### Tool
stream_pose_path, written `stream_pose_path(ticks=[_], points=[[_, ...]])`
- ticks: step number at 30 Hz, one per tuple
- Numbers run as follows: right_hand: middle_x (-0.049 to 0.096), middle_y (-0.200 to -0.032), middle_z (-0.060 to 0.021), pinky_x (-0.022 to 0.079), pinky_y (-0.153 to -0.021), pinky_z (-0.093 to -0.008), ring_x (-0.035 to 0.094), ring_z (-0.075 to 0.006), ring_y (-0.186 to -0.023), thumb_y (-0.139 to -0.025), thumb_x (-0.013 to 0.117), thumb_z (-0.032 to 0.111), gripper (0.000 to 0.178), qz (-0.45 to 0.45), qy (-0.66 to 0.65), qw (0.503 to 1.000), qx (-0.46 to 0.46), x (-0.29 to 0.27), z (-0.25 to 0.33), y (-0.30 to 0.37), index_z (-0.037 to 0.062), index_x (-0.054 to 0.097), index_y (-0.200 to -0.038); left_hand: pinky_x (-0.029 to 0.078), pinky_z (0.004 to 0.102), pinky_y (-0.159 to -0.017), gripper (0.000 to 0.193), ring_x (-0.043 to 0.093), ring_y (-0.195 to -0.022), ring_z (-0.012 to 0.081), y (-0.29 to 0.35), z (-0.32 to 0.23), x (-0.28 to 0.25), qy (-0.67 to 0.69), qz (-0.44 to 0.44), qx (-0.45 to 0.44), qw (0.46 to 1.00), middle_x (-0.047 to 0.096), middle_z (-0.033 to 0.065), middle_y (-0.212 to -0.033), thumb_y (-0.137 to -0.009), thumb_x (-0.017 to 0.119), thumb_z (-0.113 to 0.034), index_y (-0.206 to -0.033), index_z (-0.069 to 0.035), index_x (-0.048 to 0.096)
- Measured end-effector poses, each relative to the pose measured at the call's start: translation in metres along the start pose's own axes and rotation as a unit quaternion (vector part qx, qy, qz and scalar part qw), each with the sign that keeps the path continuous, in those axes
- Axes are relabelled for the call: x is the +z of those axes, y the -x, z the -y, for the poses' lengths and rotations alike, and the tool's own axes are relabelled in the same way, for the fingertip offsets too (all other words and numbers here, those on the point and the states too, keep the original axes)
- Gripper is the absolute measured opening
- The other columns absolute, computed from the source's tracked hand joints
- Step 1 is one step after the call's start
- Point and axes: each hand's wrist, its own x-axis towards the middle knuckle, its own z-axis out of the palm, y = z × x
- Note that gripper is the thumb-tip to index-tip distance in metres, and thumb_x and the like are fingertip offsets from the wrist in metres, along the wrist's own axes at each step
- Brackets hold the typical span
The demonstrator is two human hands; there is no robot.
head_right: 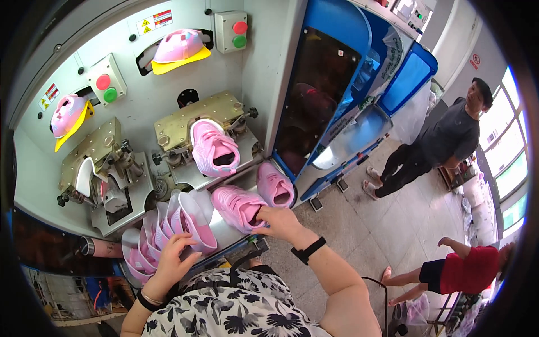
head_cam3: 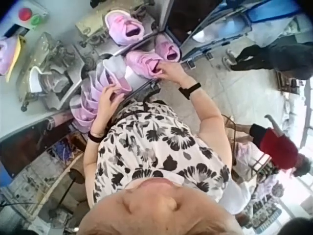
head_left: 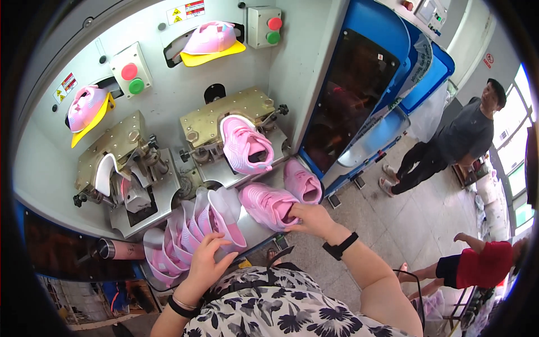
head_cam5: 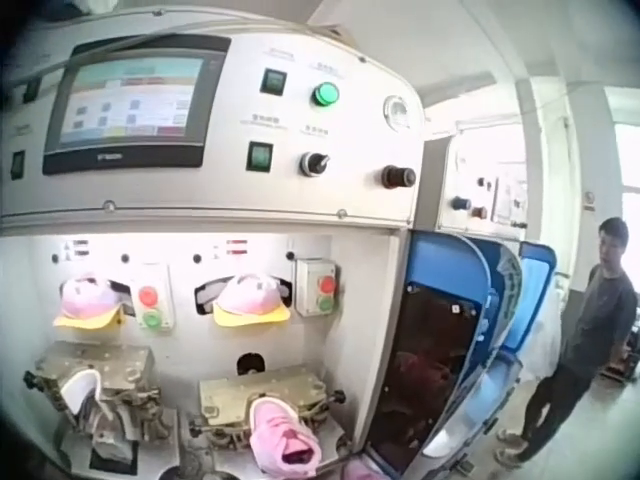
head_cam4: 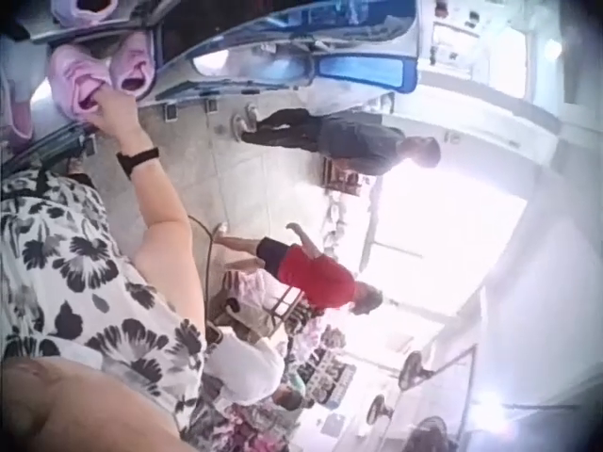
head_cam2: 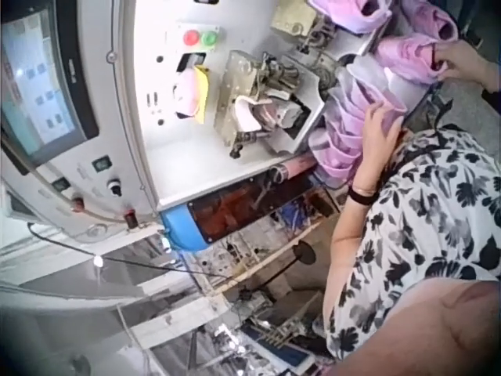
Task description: Operating an industrial machine to shape or press pink shoe uppers.
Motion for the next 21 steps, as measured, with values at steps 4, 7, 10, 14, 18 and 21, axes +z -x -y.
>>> stream_pose_path(ticks=[4,7,10,14,18,21], points=[[0.063,-0.089,-0.0061,0.051,-0.066,-0.0387,0.065,-0.028,-0.077,-0.077,0.075,0.045,0.039,-0.047,-0.078,0.995,0.048,0.011,0.006,-0.007,0.0096,0.063,-0.09,0.05,0.0379,-0.085,0.028,0.061,-0.101,0.0331,0.008,0.006,-0.001,0.012,-0.02,-0.025,0.999,0.062,0.0168,-0.107,-0.08,0.075,-0.017,-0.101,-0.002,0.064],[0.062,-0.086,-0.0057,0.05,-0.062,-0.0383,0.064,-0.0278,-0.073,-0.08,0.072,0.046,0.039,-0.049,-0.026,0.997,0.06,0.009,0.014,-0.012,0.0088,0.061,-0.086,0.05,0.0327,-0.08,0.026,0.063,-0.095,0.0251,0.013,0.011,-0.002,-0.001,-0.031,-0.012,0.999,0.065,0.0115,-0.104,-0.081,0.074,-0.013,-0.102,-0.002,0.064],[0.062,-0.085,-0.0055,0.05,-0.059,-0.0372,0.064,-0.0267,-0.072,-0.08,0.071,0.046,0.039,-0.084,0.061,0.994,0.036,-0.01,0.027,-0.014,0.0088,0.061,-0.085,0.05,0.0326,-0.08,0.025,0.063,-0.095,0.0242,0.016,0.013,-0.005,0.004,-0.029,-0.018,0.999,0.064,0.011,-0.104,-0.082,0.074,-0.014,-0.102,-0.003,0.064],[0.063,-0.087,-0.0041,0.051,-0.057,-0.033,0.064,-0.0234,-0.07,-0.077,0.076,0.035,0.03,-0.213,0.064,0.975,-0.007,-0.045,0.05,-0.027,0.0104,0.064,-0.091,0.05,0.0318,-0.079,0.024,0.063,-0.091,0.0216,0.02,0.013,-0.009,0.038,-0.036,-0.044,0.998,0.065,0.0091,-0.099,-0.082,0.074,-0.012,-0.102,-0.003,0.065],[0.063,-0.105,-0.0086,0.053,-0.065,-0.0342,0.066,-0.026,-0.081,-0.08,0.074,0.034,0.04,-0.273,0.021,0.961,-0.051,-0.055,0.058,-0.081,0.0089,0.062,-0.108,0.049,0.031,-0.077,0.024,0.063,-0.087,0.0206,0.02,0.009,-0.01,0.026,-0.038,-0.037,0.998,0.065,0.0083,-0.095,-0.081,0.074,-0.012,-0.101,-0.003,0.065],[0.061,-0.113,-0.0136,0.053,-0.073,-0.0407,0.066,-0.0304,-0.088,-0.082,0.071,0.039,0.049,-0.159,0.035,0.987,0.02,-0.038,0.061,-0.121,0.0066,0.057,-0.116,0.049,0.0309,-0.075,0.023,0.063,-0.085,0.0203,0.021,0.004,-0.01,0.028,-0.029,-0.018,0.999,0.065,0.0083,-0.092,-0.081,0.074,-0.012,-0.101,-0.003,0.065]])
